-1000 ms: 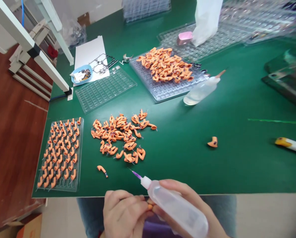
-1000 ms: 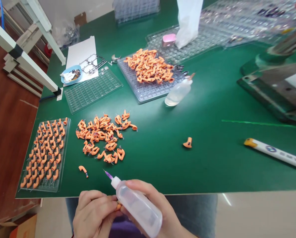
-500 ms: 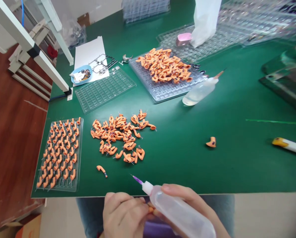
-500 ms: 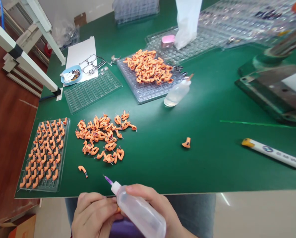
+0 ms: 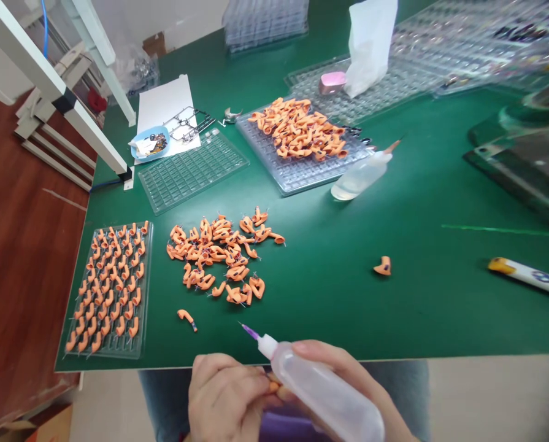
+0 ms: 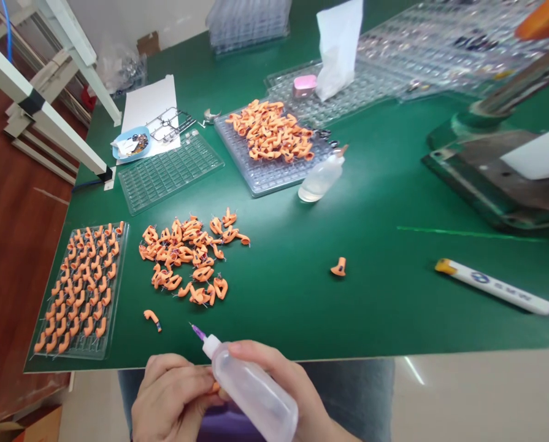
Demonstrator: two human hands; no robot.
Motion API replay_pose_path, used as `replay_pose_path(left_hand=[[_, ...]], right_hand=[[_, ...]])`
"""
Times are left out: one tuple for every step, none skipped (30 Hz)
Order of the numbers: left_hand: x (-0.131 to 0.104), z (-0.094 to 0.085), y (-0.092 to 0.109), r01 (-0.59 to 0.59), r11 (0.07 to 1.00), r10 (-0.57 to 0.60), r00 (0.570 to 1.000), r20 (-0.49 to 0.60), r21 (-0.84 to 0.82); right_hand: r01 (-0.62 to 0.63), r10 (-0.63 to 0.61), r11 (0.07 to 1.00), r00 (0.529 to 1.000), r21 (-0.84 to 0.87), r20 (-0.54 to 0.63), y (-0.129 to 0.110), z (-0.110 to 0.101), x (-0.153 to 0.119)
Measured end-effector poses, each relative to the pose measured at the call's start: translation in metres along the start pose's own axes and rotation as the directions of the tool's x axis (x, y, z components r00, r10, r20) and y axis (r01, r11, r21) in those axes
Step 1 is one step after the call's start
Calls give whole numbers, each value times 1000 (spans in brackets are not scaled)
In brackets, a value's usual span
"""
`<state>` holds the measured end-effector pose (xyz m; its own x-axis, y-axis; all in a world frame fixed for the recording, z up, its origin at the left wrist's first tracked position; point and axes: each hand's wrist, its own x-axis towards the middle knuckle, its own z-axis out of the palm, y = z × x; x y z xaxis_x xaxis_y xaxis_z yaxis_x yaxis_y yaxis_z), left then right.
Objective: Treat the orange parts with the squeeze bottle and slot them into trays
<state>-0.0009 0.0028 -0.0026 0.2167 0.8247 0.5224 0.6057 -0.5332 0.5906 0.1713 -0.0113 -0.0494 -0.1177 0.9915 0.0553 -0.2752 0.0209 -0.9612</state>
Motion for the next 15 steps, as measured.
replay_pose_path(left_hand=[[0,0,0,-3,1000,3,1000,-2,16],[0,0,-1,-12,999,13,1000,-6,35],[-1,0,-1,-26,998,27,1000,-10,58],[-2,0,-1,-37,996,38,999,-14,83],[-3,1,-1,-43,993,45,999,-11,110],[-4,1,-1,-51,990,53,999,-4,134],[-6,2,-1,-63,986,63,998,7,157],[-7,2,0,-82,980,80,997,21,180],[-8,2,0,-107,974,102,994,39,200],[-8,2,0,-135,967,125,990,58,216],[-8,2,1,-160,960,148,986,71,231],[-8,1,1,-177,953,163,984,77,246],[-8,0,0,-182,949,168,983,78,259],[-8,0,0,-176,947,163,984,69,269],[-8,-1,-1,-158,948,149,987,51,277]], right_hand=[[-9,10,1000,1000,29,-28,-2,1,3],[-14,17,999,997,50,-69,-4,2,6],[-14,20,998,993,53,-116,-7,2,9],[-8,14,999,986,37,-168,-10,2,11],[7,-4,1000,975,12,-224,-12,3,14],[22,-26,1000,964,-21,-265,-14,5,16],[35,-50,998,956,-59,-289,-16,7,18],[54,-83,993,950,-103,-302,-16,9,18],[81,-125,985,943,-152,-308,-15,13,18],[105,-164,974,938,-200,-304,-13,16,16],[126,-196,962,936,-242,-294,-9,19,14],[143,-222,951,933,-272,-282,-5,22,12],[161,-245,943,929,-290,-279,-1,24,9],[170,-257,939,925,-297,-280,4,25,6],[169,-257,939,923,-299,-285,8,25,4]])
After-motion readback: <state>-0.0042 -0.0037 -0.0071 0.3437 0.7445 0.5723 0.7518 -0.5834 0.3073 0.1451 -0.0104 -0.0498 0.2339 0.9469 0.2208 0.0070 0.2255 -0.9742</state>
